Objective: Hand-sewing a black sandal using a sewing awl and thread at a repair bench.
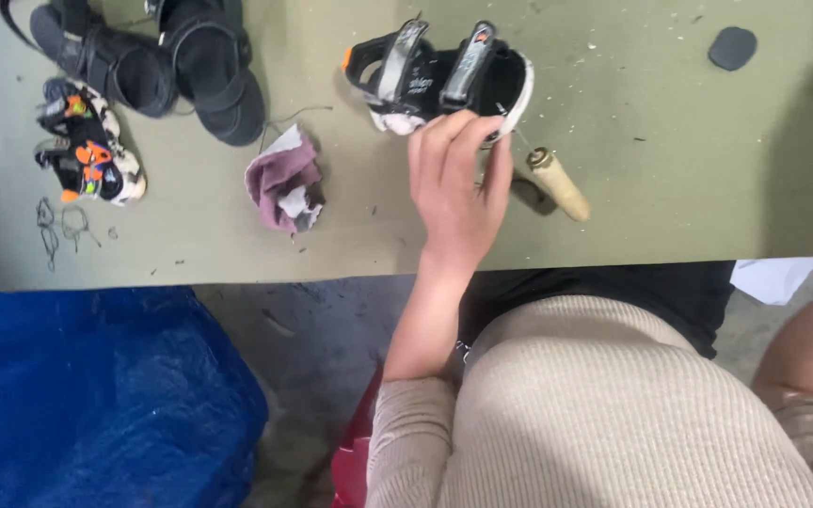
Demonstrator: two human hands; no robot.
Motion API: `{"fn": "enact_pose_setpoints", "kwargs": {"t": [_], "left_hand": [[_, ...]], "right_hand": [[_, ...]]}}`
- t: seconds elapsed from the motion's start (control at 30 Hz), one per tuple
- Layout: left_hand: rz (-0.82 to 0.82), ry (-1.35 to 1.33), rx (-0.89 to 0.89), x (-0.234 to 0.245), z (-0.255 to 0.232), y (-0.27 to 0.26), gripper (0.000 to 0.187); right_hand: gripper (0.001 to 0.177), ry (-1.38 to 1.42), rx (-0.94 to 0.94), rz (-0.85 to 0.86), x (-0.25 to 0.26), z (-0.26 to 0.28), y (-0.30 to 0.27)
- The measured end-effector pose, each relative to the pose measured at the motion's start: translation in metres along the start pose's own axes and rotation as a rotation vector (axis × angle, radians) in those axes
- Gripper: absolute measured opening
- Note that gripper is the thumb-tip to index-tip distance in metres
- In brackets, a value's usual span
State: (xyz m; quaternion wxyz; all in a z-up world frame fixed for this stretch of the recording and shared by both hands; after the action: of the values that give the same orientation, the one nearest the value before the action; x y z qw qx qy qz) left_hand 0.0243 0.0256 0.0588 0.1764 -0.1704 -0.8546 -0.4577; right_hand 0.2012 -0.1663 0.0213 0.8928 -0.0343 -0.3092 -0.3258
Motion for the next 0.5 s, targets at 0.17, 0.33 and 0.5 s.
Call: {"fn": "enact_pose_setpoints", "kwargs": {"t": [0.17, 0.33, 0.5], "left_hand": [[0.133, 0.056, 0.071, -0.006, -0.002, -0.003, 0.016], [0.115, 0.048, 0.064, -0.007, -0.002, -0.003, 0.015], [-0.030, -0.004, -0.015, -0.007, 0.001, -0.002, 0.021]], "right_hand": [[0.022, 0.032, -0.033, 0.047, -0.055, 0.041, 0.013], [0.051, -0.146, 0.204, 0.264, -0.113, 0.066, 0.017], [0.038, 0.059, 0.140, 0.129, -0.118, 0.053, 0.018]]}}
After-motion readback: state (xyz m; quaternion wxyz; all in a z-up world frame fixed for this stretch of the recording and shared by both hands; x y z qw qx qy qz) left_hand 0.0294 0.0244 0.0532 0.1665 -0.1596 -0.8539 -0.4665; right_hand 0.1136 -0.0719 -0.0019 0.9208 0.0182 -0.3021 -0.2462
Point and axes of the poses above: each hand's wrist, its own y-axis towards the middle knuckle, its own x-axis out of the back of the hand, z = x × y, the point moved 6 cm from there along y, towards the middle knuckle, and after that the axes turned 1 degree about -z, right-handed, at the moved point
